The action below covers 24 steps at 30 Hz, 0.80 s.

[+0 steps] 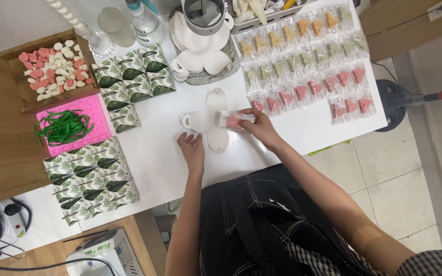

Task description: The recorder is assembling small paper gift boxes and placing packaged items inside them.

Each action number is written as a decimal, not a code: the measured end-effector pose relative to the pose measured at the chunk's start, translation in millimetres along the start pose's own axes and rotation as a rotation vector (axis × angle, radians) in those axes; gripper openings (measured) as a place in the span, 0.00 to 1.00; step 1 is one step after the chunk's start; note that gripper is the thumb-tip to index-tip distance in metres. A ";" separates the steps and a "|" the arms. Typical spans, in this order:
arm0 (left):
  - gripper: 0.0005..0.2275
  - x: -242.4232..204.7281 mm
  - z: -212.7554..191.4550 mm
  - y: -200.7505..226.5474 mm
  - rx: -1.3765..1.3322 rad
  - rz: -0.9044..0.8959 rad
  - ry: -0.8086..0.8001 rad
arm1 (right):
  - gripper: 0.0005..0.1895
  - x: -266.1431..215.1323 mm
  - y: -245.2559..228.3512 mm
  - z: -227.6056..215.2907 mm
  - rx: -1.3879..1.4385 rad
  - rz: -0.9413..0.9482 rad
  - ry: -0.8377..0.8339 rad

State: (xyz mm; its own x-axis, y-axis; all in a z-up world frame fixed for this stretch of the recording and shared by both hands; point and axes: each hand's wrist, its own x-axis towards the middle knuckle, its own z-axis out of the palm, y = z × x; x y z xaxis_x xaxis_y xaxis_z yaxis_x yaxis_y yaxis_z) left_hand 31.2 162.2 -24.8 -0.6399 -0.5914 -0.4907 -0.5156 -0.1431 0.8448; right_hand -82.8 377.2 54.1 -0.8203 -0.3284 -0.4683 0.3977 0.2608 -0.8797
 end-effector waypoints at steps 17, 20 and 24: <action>0.49 8.3 56.6 38.2 0.249 0.084 0.280 | 0.25 60.0 49.2 60.1 -0.558 -0.168 0.153; 0.51 8.0 59.1 36.8 0.290 0.097 0.295 | 0.28 42.2 34.7 57.8 -0.677 -0.289 0.301; 0.50 4.3 58.0 41.1 0.249 0.070 0.271 | 0.34 21.2 49.5 44.4 -0.570 -0.239 0.533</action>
State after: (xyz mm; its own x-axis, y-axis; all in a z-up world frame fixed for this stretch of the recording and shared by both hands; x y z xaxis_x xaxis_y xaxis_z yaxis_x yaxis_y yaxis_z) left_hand -25.7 199.8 -4.6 -0.5220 -0.7861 -0.3309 -0.6201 0.0834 0.7801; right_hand -62.2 342.9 -3.1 -0.9990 0.0056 -0.0445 0.0354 0.7073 -0.7061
